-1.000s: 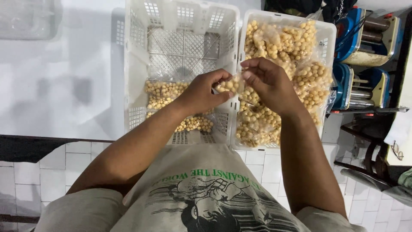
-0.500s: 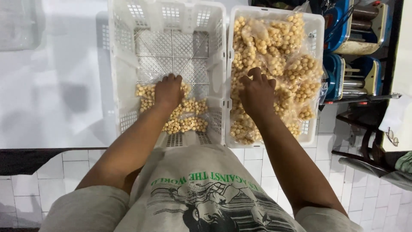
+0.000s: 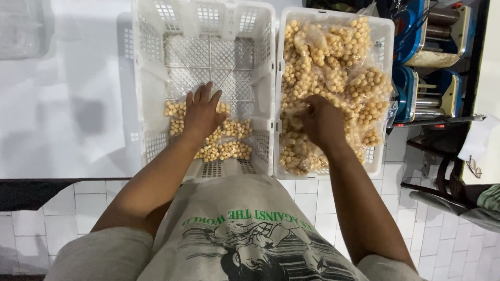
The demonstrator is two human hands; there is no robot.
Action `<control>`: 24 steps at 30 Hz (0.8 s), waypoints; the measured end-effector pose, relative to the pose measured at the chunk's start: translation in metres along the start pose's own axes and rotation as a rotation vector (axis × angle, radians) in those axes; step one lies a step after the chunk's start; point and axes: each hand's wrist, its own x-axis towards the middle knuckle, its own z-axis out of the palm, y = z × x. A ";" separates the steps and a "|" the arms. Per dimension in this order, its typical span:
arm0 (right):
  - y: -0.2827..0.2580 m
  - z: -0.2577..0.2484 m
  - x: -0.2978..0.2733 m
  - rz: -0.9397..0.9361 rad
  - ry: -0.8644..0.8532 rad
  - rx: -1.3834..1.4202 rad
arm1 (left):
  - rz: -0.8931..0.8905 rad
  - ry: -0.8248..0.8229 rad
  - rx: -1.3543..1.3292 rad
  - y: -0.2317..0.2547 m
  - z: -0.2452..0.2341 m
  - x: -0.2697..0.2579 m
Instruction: Sorting and arranging small plastic bags of snacks from a bulk container into a plastic crate.
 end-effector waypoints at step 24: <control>0.022 -0.086 -0.052 -0.266 0.251 0.743 | 0.083 -0.095 -0.710 -0.026 0.078 0.049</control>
